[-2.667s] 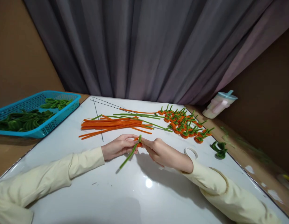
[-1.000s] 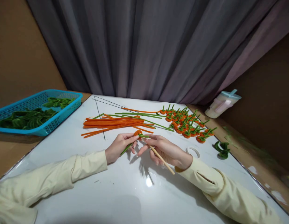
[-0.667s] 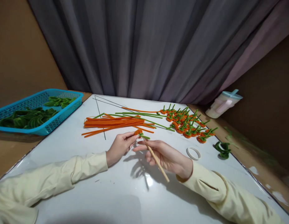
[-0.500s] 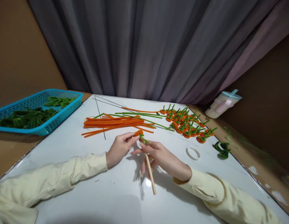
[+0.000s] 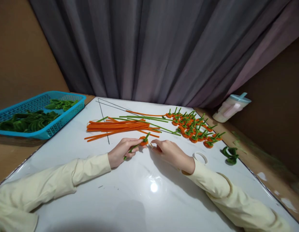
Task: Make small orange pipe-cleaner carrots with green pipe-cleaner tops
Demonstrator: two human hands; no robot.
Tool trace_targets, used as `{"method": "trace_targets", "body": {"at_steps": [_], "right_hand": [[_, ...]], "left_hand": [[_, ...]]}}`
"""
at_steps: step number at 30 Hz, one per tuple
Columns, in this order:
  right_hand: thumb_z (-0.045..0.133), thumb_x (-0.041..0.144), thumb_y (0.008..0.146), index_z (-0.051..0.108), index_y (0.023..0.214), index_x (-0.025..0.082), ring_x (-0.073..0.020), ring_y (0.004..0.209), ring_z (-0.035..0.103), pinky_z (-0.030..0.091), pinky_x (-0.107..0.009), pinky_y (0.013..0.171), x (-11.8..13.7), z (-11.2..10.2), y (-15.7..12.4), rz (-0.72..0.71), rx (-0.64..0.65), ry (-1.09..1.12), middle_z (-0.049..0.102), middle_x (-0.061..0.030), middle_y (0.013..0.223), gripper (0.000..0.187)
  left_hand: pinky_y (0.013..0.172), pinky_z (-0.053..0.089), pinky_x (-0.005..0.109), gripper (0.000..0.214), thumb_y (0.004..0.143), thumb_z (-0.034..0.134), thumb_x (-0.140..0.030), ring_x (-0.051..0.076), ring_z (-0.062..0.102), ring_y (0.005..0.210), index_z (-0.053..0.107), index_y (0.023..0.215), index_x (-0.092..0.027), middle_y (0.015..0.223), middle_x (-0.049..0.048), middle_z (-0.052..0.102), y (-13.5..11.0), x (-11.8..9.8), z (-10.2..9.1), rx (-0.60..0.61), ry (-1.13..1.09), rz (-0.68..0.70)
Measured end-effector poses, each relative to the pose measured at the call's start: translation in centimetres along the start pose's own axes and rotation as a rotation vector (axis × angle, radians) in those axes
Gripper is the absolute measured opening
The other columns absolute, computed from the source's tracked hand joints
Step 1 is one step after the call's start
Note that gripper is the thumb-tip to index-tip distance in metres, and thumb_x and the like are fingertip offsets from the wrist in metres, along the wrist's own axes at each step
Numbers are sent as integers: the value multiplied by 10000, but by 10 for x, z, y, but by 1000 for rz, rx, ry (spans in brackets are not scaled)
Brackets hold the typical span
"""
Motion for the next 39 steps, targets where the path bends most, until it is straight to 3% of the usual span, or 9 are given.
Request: {"method": "trace_targets", "body": {"at_steps": [3, 6, 11, 13, 18, 26, 30, 35, 39], "right_hand": [[486, 235, 865, 571, 1030, 161, -163, 672, 584, 395, -245, 584, 3, -14, 0, -110, -121, 118, 643, -58, 785, 199], [482, 200, 876, 572, 988, 163, -171, 809, 585, 459, -277, 699, 11, -33, -5, -357, -279, 259, 633, -84, 917, 148], [379, 91, 898, 568, 1007, 162, -188, 929, 545, 465, -328, 794, 25, -32, -14, -660, -248, 149, 611, -103, 987, 230], [341, 57, 894, 567, 1008, 155, -185, 917, 539, 466, -327, 784, 27, -26, -14, -681, -217, 126, 607, -103, 974, 271], [338, 97, 907, 556, 940, 156, -172, 851, 540, 472, -302, 745, 28, -23, -12, -686, -217, 276, 604, -100, 888, 228], [408, 199, 914, 536, 810, 183, -137, 698, 550, 462, -253, 641, 23, -24, -8, -567, -234, 481, 602, -51, 769, 166], [359, 214, 934, 532, 802, 181, -147, 731, 531, 456, -263, 658, 25, -22, -9, -652, -212, 471, 569, -67, 780, 220], [326, 147, 923, 471, 804, 177, -142, 694, 487, 439, -258, 628, 22, -19, -7, -667, -259, 415, 530, -52, 740, 190], [265, 72, 903, 453, 796, 162, -146, 676, 441, 410, -257, 602, 26, -14, -11, -678, -277, 182, 513, -60, 742, 234]], "left_hand": [[325, 70, 145, 185, 787, 571, -242, 2, 175, 390, 648, 793, -73, 568, -11, 471, 1, 4, 0, 37, -86, -92], [303, 88, 115, 157, 798, 540, -189, -10, 176, 389, 641, 806, -69, 723, 52, 572, 2, 7, 1, 106, -151, -201], [285, 92, 104, 198, 819, 495, -168, -1, 124, 358, 613, 699, -65, 516, -18, 446, 0, 8, 6, 169, -177, -318], [284, 86, 108, 220, 824, 482, -172, 3, 111, 354, 609, 685, -60, 476, -35, 393, -2, 8, 7, 196, -168, -350], [295, 64, 124, 178, 782, 528, -179, -5, 132, 374, 627, 702, -55, 608, 25, 512, -1, 10, 7, 243, -138, -397], [343, 50, 177, 222, 761, 608, -267, 12, 135, 399, 659, 678, -68, 565, 9, 483, -1, 3, 4, 289, 98, -230], [366, 42, 201, 213, 741, 627, -291, 21, 139, 405, 667, 694, -88, 592, 21, 526, -1, 4, 4, 313, 130, -205], [377, 86, 220, 312, 781, 578, -383, 41, 124, 367, 677, 706, -97, 386, -70, 306, -3, -1, 6, 346, 274, -167], [394, 254, 207, 328, 814, 518, -413, 69, 355, 373, 646, 755, -118, 506, -2, 535, -7, -16, 9, 259, 609, -3]]}}
Point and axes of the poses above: each hand's wrist, its own y-axis towards the middle knuckle, its own z-axis out of the palm, x = y × z, the point moved 5 cm from there along y, towards the middle knuckle
